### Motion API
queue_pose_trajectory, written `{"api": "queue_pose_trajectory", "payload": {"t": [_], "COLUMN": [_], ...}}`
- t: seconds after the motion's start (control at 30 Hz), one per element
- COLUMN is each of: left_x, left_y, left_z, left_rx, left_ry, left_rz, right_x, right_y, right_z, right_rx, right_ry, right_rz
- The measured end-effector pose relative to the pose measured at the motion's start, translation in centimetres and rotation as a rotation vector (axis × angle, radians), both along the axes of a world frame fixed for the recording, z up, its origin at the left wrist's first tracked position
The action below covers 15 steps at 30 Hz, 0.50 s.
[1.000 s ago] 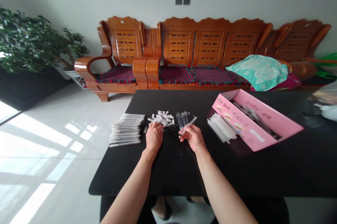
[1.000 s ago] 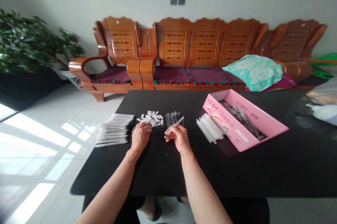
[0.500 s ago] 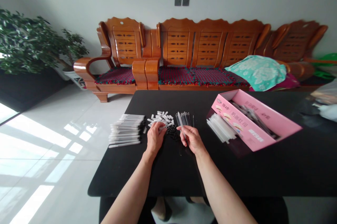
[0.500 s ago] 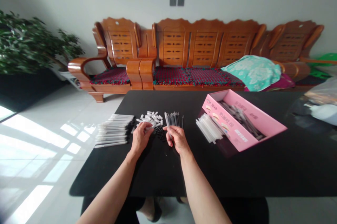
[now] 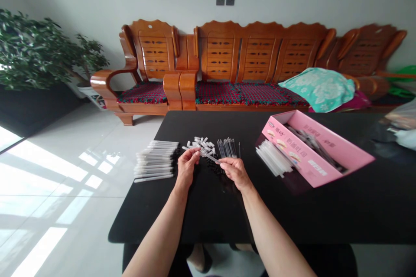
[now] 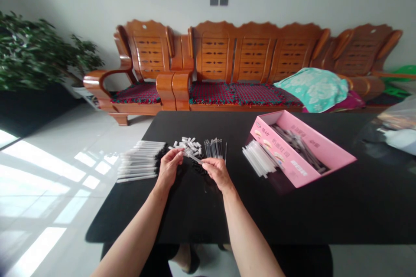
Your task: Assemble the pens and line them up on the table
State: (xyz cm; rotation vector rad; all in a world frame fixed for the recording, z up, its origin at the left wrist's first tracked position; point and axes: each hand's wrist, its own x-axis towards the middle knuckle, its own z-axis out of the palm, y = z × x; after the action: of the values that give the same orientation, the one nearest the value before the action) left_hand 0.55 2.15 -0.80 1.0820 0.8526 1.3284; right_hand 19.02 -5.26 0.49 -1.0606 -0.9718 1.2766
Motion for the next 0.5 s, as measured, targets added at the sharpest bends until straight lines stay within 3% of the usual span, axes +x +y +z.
{"api": "queue_pose_trajectory", "payload": {"t": [0.3,0.5], "left_x": [0.5,0.8], "left_y": [-0.3,-0.2], "left_z": [1.3,1.2], "left_rx": [0.02,0.019], "left_ry": [0.03,0.022], "left_rz": [0.007,-0.029], "right_x": [0.1,0.1], "right_y": [0.0,0.1], "right_z": [-0.6,-0.8], "right_rx": [0.009,0.033], "right_ry": [-0.107,-0.153], "right_rz": [0.014,0.006]}}
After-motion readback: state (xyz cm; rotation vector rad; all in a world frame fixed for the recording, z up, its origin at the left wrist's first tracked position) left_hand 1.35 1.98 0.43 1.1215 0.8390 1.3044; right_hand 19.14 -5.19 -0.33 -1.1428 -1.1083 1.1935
